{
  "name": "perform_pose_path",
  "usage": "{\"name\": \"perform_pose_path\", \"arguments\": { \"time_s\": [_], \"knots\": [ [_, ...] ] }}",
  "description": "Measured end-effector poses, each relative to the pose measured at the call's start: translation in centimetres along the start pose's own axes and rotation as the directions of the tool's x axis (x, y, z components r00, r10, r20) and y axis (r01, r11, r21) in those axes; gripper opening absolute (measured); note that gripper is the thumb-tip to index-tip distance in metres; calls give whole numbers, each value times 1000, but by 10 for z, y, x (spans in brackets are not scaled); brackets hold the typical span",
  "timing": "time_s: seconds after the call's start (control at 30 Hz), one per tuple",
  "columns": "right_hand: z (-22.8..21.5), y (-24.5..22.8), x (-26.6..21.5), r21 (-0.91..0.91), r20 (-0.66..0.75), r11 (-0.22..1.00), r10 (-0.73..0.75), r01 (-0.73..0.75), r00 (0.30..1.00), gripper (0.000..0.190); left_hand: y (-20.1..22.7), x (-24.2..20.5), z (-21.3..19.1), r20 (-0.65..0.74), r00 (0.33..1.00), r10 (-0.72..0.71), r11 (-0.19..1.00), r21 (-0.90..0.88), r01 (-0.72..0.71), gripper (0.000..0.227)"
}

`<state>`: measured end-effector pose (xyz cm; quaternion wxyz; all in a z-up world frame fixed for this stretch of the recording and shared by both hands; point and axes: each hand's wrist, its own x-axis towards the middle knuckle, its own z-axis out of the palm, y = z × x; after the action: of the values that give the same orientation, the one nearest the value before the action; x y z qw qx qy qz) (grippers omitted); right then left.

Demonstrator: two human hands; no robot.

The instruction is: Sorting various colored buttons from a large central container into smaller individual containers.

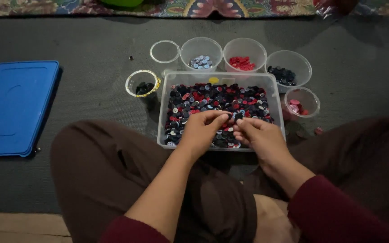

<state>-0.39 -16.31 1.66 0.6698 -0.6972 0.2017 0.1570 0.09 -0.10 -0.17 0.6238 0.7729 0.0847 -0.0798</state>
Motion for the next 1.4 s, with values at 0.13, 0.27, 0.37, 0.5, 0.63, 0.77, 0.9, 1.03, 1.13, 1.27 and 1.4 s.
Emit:
{"name": "perform_pose_path", "arguments": {
  "time_s": [0.13,0.27,0.37,0.5,0.63,0.77,0.9,1.03,1.13,1.27,1.4],
  "knots": [
    [-2,-6,-7,20,18,1000,3,-3,1000,43,-9,4,2,-6,1000,-27,1000,4,27,25],
    [-5,-10,-9,20,49,999,27,-28,998,39,-16,8,2,-11,1000,-19,1000,-2,19,24],
    [-2,-12,-11,31,68,999,14,-17,998,39,-13,5,0,-5,1000,-9,1000,-10,9,21],
    [1,-9,-11,90,118,995,27,-37,993,43,-7,3,-4,-2,1000,-22,999,-28,22,20],
    [0,-7,-12,79,115,997,11,-21,993,42,-7,-1,-4,0,999,-33,999,-41,33,20],
    [-1,-7,-7,-21,121,1000,19,-16,992,37,-14,4,-3,-2,997,-77,996,51,77,19],
    [2,-15,-7,-112,138,993,-6,21,990,29,-30,16,0,-21,996,-86,993,77,87,21],
    [1,-21,0,-131,130,991,-19,36,991,29,-15,8,-2,-23,995,-95,992,81,96,25],
    [-9,-34,25,-82,113,996,-23,32,993,28,-7,1,-1,-14,997,-78,992,96,79,30],
    [-38,-45,85,349,-119,936,8,35,993,21,-1,-2,-2,-28,990,-137,984,116,139,33],
    [-27,-81,48,444,-81,893,-39,71,996,31,2,-2,-3,-72,989,-126,977,165,137,34]
  ]
}}
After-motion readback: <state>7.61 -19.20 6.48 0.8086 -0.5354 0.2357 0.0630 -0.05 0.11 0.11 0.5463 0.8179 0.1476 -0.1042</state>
